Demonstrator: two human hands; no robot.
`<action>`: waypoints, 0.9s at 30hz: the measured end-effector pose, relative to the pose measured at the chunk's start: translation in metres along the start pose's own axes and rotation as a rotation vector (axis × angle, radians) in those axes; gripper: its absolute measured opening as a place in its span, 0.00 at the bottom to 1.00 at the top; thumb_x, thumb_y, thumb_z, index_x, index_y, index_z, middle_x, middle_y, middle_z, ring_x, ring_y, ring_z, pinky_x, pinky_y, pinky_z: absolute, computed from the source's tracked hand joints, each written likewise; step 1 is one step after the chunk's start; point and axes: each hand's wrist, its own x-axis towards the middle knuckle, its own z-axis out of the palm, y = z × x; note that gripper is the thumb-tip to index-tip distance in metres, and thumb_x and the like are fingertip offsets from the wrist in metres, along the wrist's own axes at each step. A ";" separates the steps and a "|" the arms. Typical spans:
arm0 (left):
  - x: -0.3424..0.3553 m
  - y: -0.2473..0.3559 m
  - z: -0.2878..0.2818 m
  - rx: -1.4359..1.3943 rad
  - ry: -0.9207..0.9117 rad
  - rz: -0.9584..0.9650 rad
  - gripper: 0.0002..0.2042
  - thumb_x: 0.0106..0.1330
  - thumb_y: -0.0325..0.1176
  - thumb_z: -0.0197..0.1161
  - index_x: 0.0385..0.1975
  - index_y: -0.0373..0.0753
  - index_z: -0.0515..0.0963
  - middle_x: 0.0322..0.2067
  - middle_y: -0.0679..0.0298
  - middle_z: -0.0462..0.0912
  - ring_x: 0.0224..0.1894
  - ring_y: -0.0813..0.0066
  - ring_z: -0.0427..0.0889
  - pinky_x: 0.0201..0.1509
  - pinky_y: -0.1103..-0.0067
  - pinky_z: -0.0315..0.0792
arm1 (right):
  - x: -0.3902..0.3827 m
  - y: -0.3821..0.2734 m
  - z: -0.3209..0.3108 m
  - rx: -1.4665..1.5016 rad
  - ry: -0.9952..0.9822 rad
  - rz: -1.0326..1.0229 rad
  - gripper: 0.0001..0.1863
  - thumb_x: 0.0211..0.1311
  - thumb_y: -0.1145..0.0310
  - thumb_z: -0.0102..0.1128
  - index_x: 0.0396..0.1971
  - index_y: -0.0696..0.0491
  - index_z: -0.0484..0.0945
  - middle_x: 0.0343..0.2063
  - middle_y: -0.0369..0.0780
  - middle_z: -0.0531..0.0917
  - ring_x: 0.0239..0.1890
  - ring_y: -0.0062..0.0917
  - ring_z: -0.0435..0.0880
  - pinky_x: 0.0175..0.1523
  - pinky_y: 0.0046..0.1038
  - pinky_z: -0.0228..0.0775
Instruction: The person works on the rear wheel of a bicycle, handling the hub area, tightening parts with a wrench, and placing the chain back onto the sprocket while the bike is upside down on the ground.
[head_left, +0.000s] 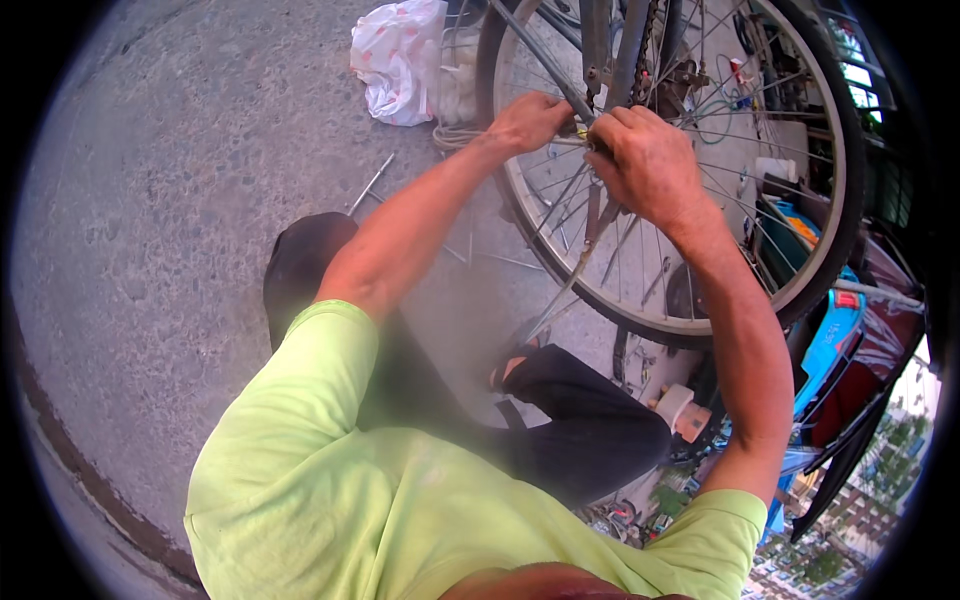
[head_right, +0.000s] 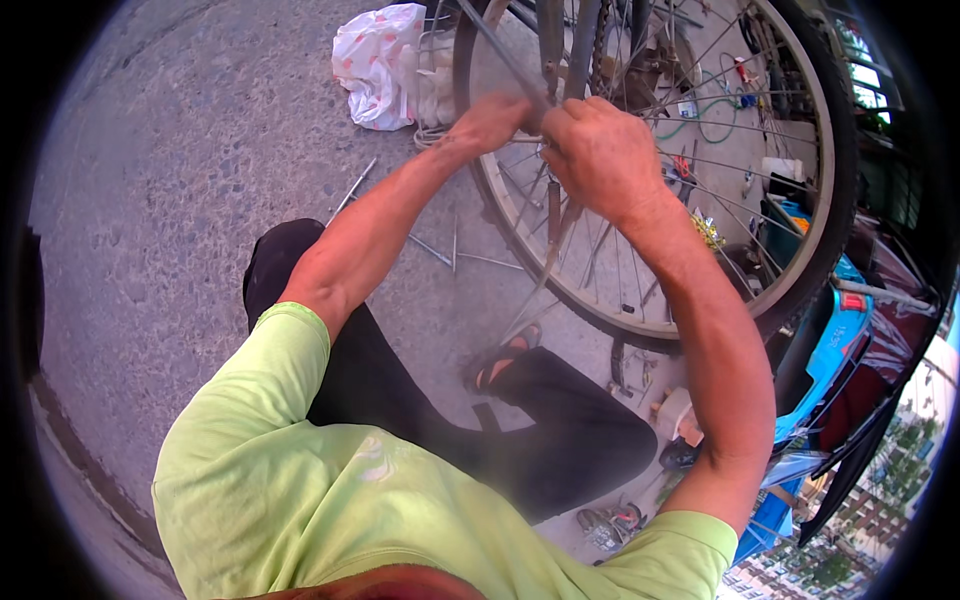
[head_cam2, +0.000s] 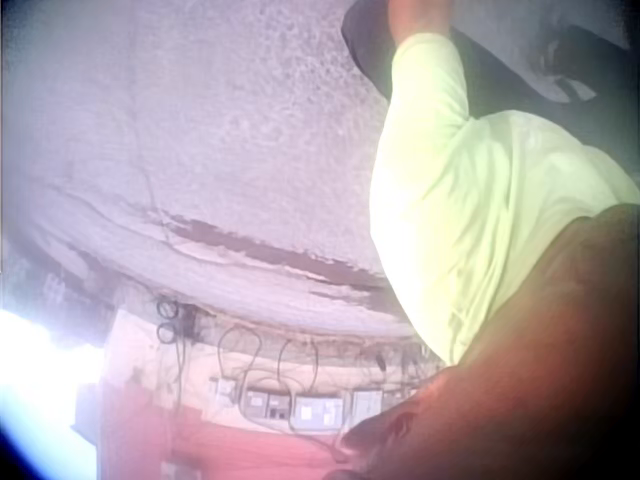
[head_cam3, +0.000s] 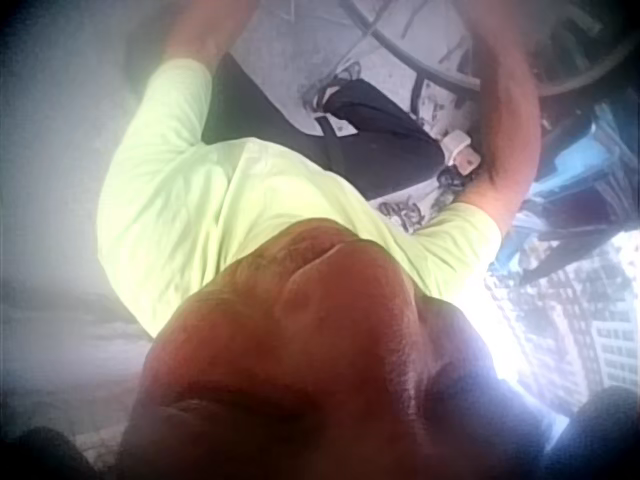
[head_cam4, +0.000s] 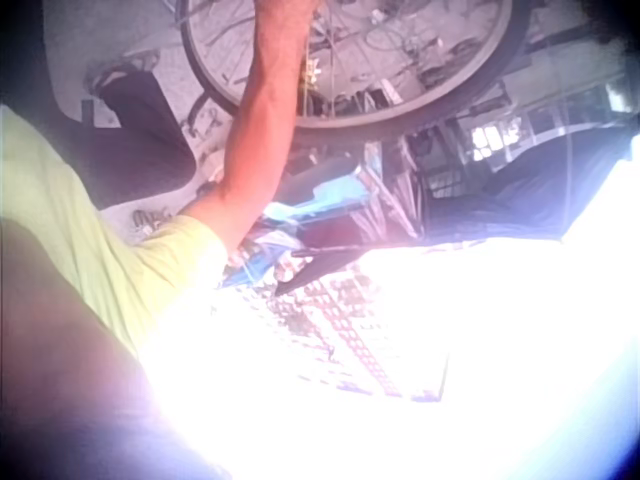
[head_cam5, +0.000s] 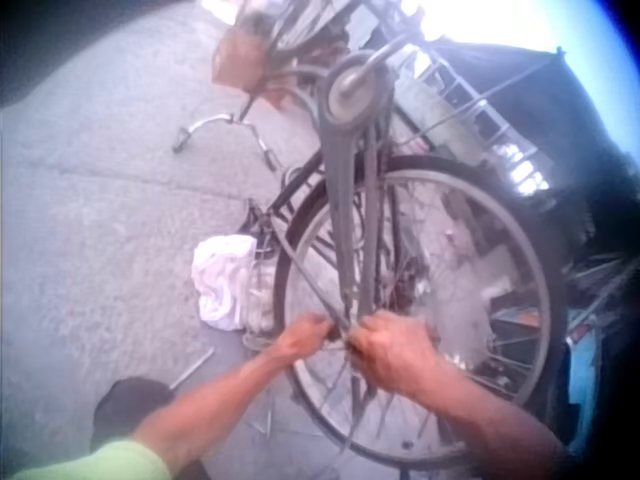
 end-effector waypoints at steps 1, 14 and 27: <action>-0.001 0.000 -0.001 -0.017 -0.005 -0.010 0.26 0.70 0.50 0.47 0.45 0.33 0.82 0.45 0.48 0.86 0.51 0.54 0.83 0.57 0.67 0.71 | 0.000 -0.002 0.001 -0.012 0.012 0.010 0.11 0.51 0.65 0.71 0.31 0.51 0.78 0.32 0.38 0.81 0.40 0.36 0.82 0.42 0.38 0.77; -0.002 -0.001 0.001 -0.070 0.004 0.000 0.26 0.70 0.51 0.47 0.49 0.33 0.82 0.45 0.48 0.86 0.51 0.53 0.82 0.58 0.67 0.70 | -0.005 0.000 0.008 0.036 0.061 0.022 0.15 0.49 0.65 0.74 0.38 0.47 0.84 0.32 0.35 0.81 0.39 0.34 0.82 0.43 0.35 0.77; -0.005 0.002 -0.002 -0.076 0.015 -0.012 0.27 0.70 0.52 0.49 0.46 0.30 0.81 0.42 0.47 0.86 0.48 0.53 0.83 0.56 0.67 0.71 | -0.002 -0.001 0.000 0.110 0.024 0.040 0.13 0.52 0.67 0.71 0.38 0.49 0.81 0.33 0.36 0.81 0.41 0.33 0.81 0.46 0.36 0.77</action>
